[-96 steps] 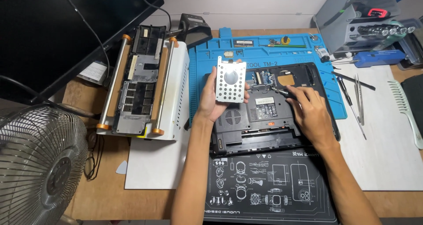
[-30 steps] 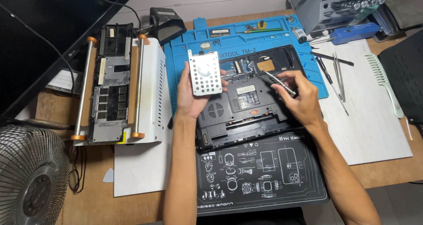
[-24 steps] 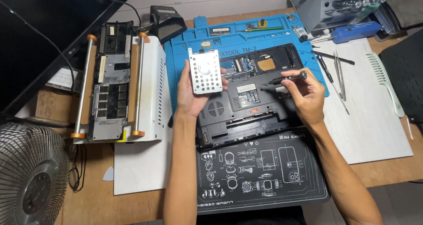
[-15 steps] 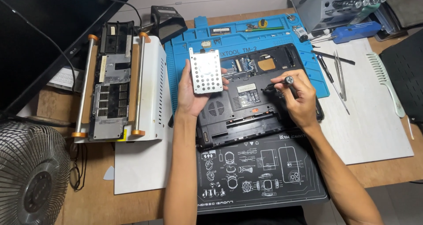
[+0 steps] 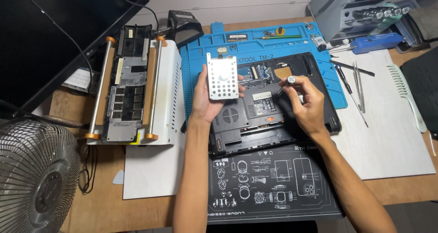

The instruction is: Removing a hard drive bracket from a laptop and then unscrewing the hard drive from the bracket.

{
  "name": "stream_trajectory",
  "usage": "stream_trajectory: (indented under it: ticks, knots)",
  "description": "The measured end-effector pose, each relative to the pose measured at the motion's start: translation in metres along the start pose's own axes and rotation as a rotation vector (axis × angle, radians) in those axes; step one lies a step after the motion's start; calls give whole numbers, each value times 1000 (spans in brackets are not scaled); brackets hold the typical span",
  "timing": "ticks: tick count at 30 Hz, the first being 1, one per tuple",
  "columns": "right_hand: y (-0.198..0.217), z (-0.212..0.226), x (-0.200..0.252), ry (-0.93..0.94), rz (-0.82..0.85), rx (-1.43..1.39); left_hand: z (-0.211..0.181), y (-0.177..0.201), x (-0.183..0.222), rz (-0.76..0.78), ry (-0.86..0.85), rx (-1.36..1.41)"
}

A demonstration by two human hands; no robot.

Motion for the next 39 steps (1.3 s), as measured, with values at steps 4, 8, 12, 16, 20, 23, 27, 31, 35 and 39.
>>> stream_trajectory:
  ticks: [4, 8, 12, 16, 20, 23, 27, 31, 35, 39]
  knots:
    - [2, -6, 5, 34, -27, 57, 0, -1, 0, -14, 2, -20]
    - [5, -3, 5, 27, -35, 58, 1, -1, 0, -16, 10, -18]
    - [6, -5, 7, 29, -43, 67, 1, -2, 1, -24, 15, -25]
    - [10, -7, 9, 23, -90, 107, 1, 0, 0, -21, 17, -38]
    - [11, -9, 8, 34, -74, 96, 1, 0, 0, -19, 14, -33]
    - [6, 1, 3, 10, -20, 37, 0, -2, 1, -28, 12, -27]
    - [5, 6, 1, -9, 8, 7, 0, -1, 1, -22, 6, -50]
    - [9, 0, 3, -23, -8, 29, 0, -2, 0, -14, 2, -47]
    - [10, -2, 5, -25, 0, 70, 0, -3, 0, -20, 6, -50]
    - [11, -2, 4, -33, 15, 76, -1, -5, 2, -23, 7, -46]
Point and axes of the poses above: each hand's wrist, its own x-axis away from the middle knuckle, its own y-axis out of the back of the hand, z = x × y, the point moved 5 cm from there along -x, towards the middle knuckle, and after that the axes turned 10 degrees about y, right-handed, at the moved point
